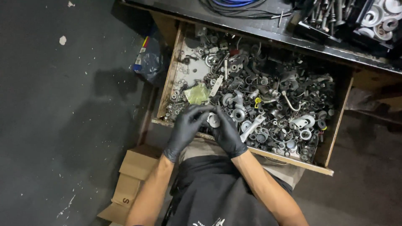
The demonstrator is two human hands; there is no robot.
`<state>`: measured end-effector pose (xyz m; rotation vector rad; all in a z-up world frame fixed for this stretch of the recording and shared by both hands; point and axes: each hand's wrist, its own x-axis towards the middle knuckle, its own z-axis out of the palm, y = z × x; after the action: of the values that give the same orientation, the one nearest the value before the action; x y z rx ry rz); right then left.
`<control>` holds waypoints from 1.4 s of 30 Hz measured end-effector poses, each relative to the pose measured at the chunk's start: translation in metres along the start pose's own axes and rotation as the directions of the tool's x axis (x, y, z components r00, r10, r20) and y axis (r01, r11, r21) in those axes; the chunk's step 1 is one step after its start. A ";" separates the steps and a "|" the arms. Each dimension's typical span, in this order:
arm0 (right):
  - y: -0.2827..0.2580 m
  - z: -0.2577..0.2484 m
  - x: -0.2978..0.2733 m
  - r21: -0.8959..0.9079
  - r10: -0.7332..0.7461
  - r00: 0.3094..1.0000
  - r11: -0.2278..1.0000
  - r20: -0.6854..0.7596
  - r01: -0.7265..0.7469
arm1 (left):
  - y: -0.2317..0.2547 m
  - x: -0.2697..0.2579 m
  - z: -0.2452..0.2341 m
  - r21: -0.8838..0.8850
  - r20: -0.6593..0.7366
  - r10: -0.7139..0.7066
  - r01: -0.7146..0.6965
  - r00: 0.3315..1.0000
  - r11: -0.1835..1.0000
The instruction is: The person sorts through a drawer full of mixed metal hardware, picking up various items such as bolts, washers, and brackets. They examine the parts and place selected items into black trays on the workbench above the drawer.
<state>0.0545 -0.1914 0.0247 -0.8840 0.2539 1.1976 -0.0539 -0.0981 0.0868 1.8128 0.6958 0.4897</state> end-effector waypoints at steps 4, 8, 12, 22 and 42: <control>0.015 -0.019 0.004 -0.031 -0.012 0.999 0.999 -0.046 0.011 | -0.069 0.029 -0.007 0.097 -0.211 -0.046 0.068 0.976 0.993; 0.006 -0.011 -0.009 -0.057 0.026 0.999 0.998 -0.031 -0.028 | -0.116 0.066 -0.004 0.755 -0.133 0.094 0.039 0.987 0.655; -0.002 -0.024 -0.003 -0.040 0.008 1.000 0.999 0.023 -0.007 | -0.075 0.068 0.042 0.775 -0.167 0.025 0.116 0.986 0.621; -0.022 -0.014 -0.010 -0.028 -0.046 0.999 0.999 -0.008 0.046 | -0.128 0.075 0.123 0.712 0.018 0.124 -0.100 0.992 0.695; -0.018 -0.019 -0.020 -0.123 -0.061 0.996 0.991 -0.072 0.052 | -0.241 0.139 -0.014 0.992 0.015 0.427 -0.068 0.904 0.110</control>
<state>0.0679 -0.2204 0.0332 -1.0372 0.2172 1.1376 -0.0135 0.0642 -0.1355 3.2831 1.0390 0.5626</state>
